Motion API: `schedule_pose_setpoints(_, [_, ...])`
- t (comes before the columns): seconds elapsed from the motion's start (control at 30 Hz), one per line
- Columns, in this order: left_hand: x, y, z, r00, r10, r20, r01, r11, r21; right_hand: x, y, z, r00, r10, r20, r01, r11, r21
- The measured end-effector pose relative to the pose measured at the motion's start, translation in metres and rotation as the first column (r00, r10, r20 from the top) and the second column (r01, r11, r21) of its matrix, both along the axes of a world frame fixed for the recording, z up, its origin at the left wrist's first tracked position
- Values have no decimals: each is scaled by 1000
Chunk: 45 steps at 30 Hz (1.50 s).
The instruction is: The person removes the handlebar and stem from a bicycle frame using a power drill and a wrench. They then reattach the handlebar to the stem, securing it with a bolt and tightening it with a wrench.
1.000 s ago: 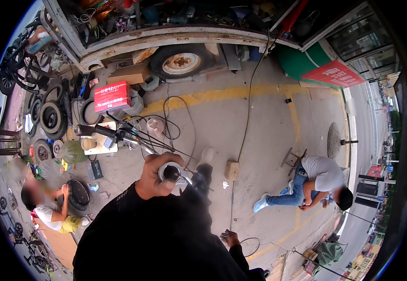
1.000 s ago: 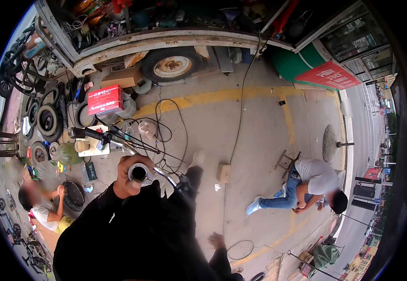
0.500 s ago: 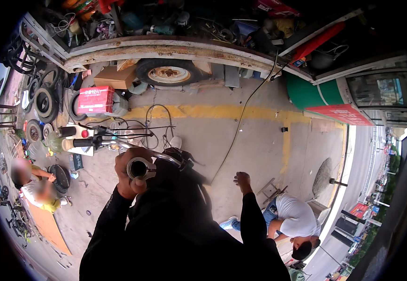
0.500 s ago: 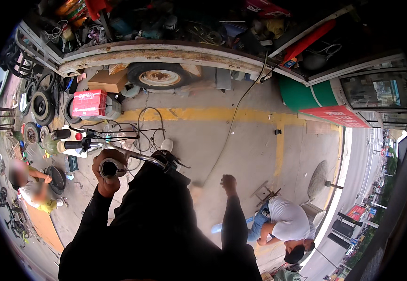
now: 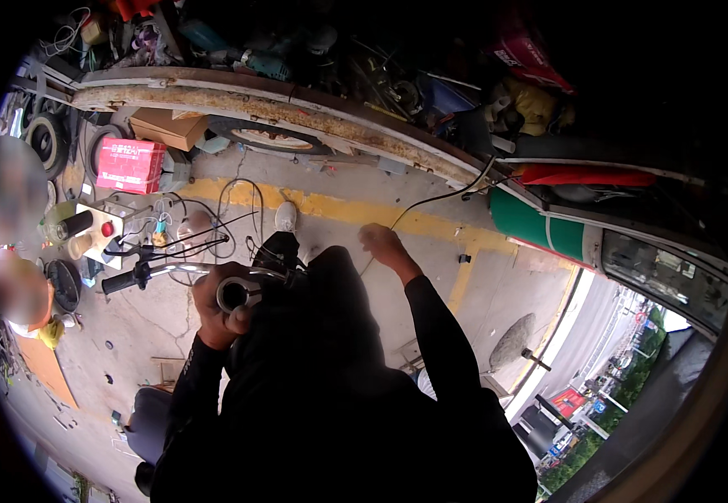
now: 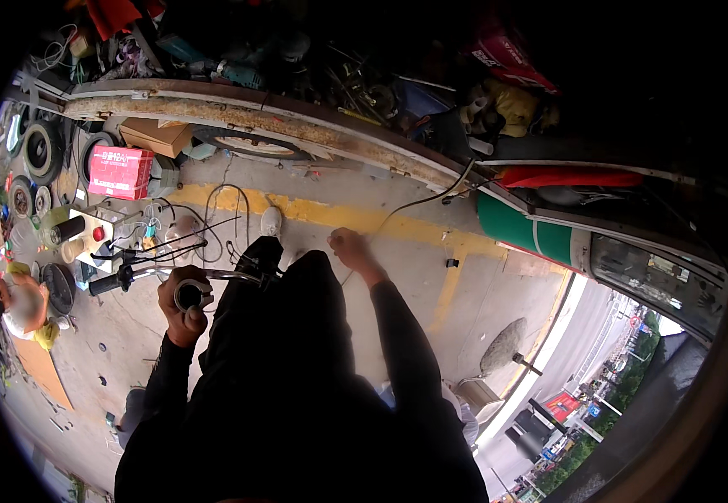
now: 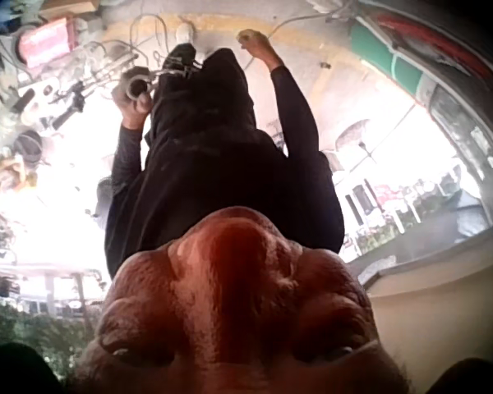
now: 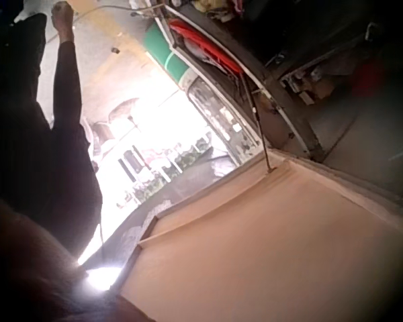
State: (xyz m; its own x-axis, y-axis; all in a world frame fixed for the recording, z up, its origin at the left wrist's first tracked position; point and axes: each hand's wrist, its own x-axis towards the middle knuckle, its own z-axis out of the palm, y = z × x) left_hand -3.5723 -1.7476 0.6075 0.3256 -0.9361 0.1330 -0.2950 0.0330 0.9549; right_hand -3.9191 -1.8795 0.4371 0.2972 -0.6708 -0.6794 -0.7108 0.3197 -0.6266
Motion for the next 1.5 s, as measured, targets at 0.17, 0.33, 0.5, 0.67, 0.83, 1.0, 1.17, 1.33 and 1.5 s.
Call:
schedule_pose_setpoints(0.17, [-6, -32, -2, 985, 170, 41, -170, 985, 4, 26, -111, 7, 965, 150, -213, -191, 964, -184])
schedule_pose_setpoints(0.33, [-36, -52, -9, 951, 306, 38, -308, 946, 98, 61, -221, 0, 961, 119, -251, -239, 813, -532])
schedule_pose_setpoints(0.5, [-85, -87, -5, 887, 443, 130, -461, 868, 185, 83, -352, -27, 952, 202, -230, -301, 757, -580])
schedule_pose_setpoints(0.67, [-135, -128, 3, 828, 528, 192, -561, 778, 281, 92, -453, -45, 919, 343, -195, -383, 662, -644])
schedule_pose_setpoints(0.83, [-167, -147, 17, 770, 592, 237, -637, 732, 242, 105, -482, -59, 701, 608, -372, -704, 509, -494])
schedule_pose_setpoints(1.0, [-194, -170, 24, 754, 624, 205, -657, 708, 260, 109, -461, -91, 603, 521, -604, -796, 439, -416])
schedule_pose_setpoints(1.17, [-218, -182, 26, 648, 713, 269, -760, 582, 290, 118, -439, -63, 469, 629, -620, -883, 328, -336])
schedule_pose_setpoints(1.33, [-212, -199, 21, 695, 677, 244, -719, 642, 266, 90, -448, -72, 465, 720, -516, -879, 308, -363])
schedule_pose_setpoints(1.5, [-214, -220, 24, 690, 662, 294, -724, 642, 254, 95, -499, -14, 834, 552, -18, -484, 715, -505])
